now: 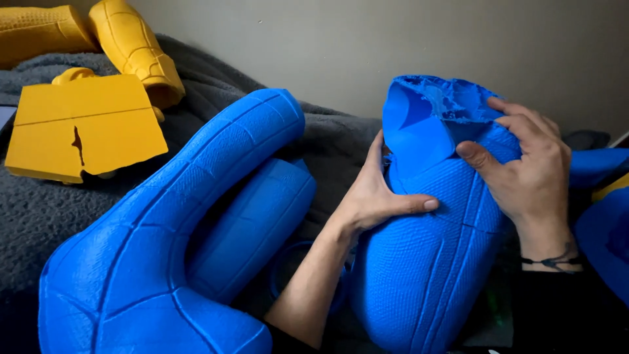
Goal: Joining 3D printed costume sections together using a 3D printing pen.
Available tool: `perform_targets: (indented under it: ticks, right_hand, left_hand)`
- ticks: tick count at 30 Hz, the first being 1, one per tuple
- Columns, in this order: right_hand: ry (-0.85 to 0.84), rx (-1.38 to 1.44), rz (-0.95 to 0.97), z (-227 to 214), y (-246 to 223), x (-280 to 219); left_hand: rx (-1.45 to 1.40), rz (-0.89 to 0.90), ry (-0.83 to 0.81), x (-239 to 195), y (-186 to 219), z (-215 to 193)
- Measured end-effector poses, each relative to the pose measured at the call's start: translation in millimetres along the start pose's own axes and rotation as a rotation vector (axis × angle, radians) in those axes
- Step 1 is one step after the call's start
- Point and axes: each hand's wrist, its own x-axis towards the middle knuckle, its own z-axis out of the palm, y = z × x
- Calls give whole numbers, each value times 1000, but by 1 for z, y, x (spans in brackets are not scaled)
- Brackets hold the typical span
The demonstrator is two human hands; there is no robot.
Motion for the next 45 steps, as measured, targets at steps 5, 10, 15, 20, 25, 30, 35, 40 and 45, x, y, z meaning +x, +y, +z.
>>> perform_targets:
  ticks: [5, 10, 15, 20, 25, 30, 35, 40, 45]
  right_hand:
    - [15, 26, 10, -3, -13, 4]
    - [17, 22, -22, 2, 1, -2]
    - [35, 43, -42, 2, -3, 0]
    - [55, 58, -37, 4, -5, -1]
    - [83, 78, -32, 9, -5, 0]
    - [113, 124, -31, 17, -9, 2]
    - [157, 145, -53, 22, -4, 3]
    - [159, 232, -77, 25, 3, 2]
    - [67, 312, 175, 5, -17, 2]
  left_hand:
    - [17, 1, 4, -1, -4, -1]
    - [46, 2, 23, 1, -13, -2]
    - [41, -28, 33, 2, -13, -2]
    - [73, -16, 29, 0, -11, 0]
    - [36, 33, -1, 5, -32, -7]
    - [270, 282, 221, 6, -9, -2]
    - [756, 576, 373, 54, 93, 69]
    - [1450, -245, -315, 168, 92, 126]
    - [1455, -379, -767, 196, 63, 103]
